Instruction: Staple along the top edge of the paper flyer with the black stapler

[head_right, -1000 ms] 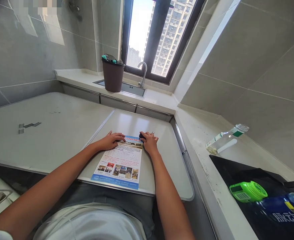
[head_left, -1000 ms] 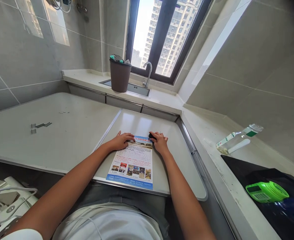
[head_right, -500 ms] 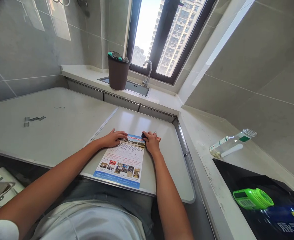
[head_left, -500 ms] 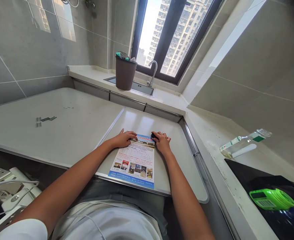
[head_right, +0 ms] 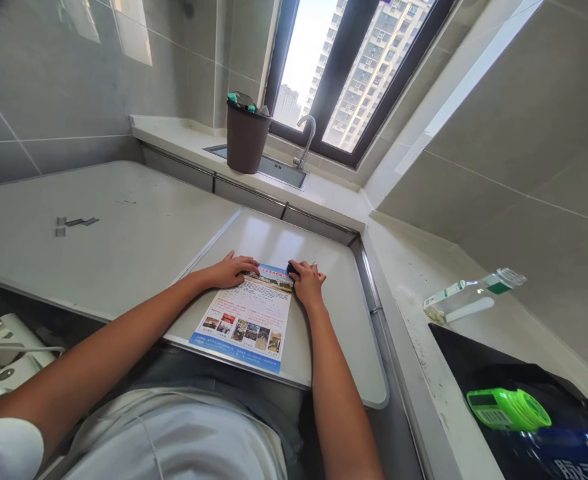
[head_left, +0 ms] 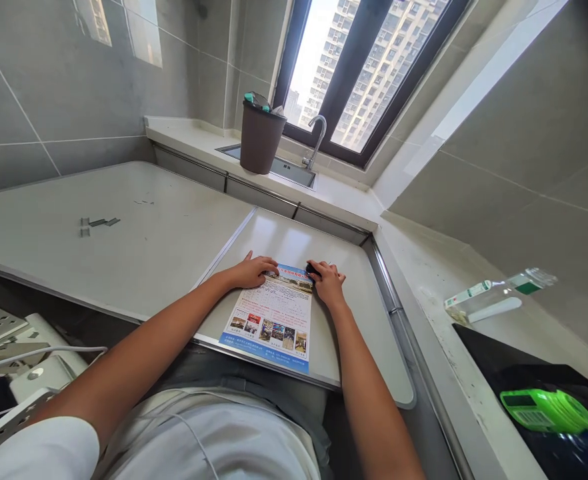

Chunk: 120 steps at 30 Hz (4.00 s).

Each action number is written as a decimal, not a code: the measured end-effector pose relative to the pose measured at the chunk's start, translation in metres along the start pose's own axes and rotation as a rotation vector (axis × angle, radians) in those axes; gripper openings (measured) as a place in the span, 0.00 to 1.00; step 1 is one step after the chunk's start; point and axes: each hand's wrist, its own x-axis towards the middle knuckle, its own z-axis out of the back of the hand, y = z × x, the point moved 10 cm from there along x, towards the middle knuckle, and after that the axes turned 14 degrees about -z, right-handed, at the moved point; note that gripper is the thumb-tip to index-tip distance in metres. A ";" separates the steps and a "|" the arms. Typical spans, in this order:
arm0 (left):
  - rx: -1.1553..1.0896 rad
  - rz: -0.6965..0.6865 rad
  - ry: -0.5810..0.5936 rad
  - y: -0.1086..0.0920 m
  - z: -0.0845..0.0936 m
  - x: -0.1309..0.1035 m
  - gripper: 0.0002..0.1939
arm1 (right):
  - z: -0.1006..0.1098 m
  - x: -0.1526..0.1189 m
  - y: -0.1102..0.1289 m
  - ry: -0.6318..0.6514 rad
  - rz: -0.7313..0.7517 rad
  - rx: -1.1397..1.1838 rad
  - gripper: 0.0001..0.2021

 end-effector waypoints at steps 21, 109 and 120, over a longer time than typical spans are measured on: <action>0.021 -0.004 -0.002 -0.001 0.000 -0.001 0.32 | -0.001 0.001 -0.005 0.013 -0.033 0.021 0.23; 0.053 0.018 0.014 0.002 -0.001 0.001 0.31 | -0.007 -0.011 0.023 -0.013 0.046 -0.321 0.20; 0.054 -0.008 -0.003 0.001 0.001 0.001 0.31 | 0.020 -0.004 -0.019 -0.028 -0.109 -0.138 0.30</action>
